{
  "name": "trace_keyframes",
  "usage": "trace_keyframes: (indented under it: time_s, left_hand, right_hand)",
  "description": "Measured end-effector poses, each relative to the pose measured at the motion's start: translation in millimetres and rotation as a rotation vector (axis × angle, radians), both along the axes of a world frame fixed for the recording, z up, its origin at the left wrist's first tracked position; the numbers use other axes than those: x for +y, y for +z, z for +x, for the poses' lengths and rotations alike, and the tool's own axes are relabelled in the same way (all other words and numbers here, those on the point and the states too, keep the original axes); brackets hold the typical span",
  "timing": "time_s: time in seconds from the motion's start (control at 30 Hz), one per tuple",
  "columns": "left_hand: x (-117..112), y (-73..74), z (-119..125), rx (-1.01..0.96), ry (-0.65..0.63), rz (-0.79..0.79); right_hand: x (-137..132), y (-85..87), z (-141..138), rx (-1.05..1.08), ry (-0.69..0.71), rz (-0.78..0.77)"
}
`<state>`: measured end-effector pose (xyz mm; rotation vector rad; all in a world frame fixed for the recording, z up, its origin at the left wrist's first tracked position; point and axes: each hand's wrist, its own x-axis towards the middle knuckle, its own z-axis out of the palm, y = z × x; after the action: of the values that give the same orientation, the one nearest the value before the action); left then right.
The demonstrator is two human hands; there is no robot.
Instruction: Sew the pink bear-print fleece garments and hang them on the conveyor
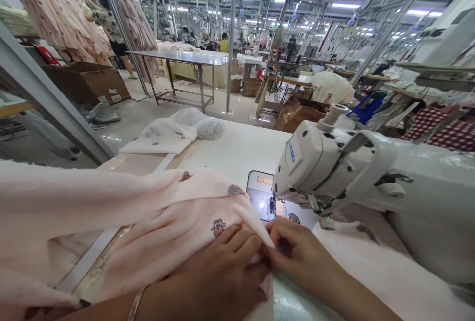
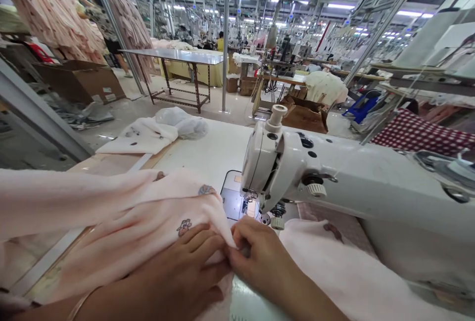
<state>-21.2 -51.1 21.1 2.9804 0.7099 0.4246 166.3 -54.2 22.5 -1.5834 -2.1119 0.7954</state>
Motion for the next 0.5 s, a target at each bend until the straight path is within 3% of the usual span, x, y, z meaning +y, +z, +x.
trace_keyframes:
  time_s: [0.1,0.17,0.23,0.3,0.43,0.5]
  left_hand:
    - [1.6,-0.1,-3.1,-0.014,-0.013,-0.081]
    - [3.5,0.6,-5.3,0.002,-0.020,-0.156]
    - [6.0,1.0,-6.9,0.028,-0.044,-0.220]
    - [8.9,0.2,-7.0,0.043,-0.062,-0.259]
    - [18.2,-4.4,-2.1,0.002,-0.031,-0.255]
    - [25.8,-5.8,1.5,-0.016,-0.007,-0.231]
  right_hand:
    - [-4.8,-1.0,11.2,0.298,-0.069,-0.092]
    - [-7.3,-0.9,23.1,0.446,-0.166,-0.065]
    - [-8.9,-0.3,34.8,0.448,-0.242,0.015]
    - [-9.8,0.0,44.5,0.337,-0.235,0.103]
    - [-7.7,-2.8,55.7,-0.143,0.008,0.485]
    - [-4.4,-5.7,58.5,-0.281,0.074,0.598]
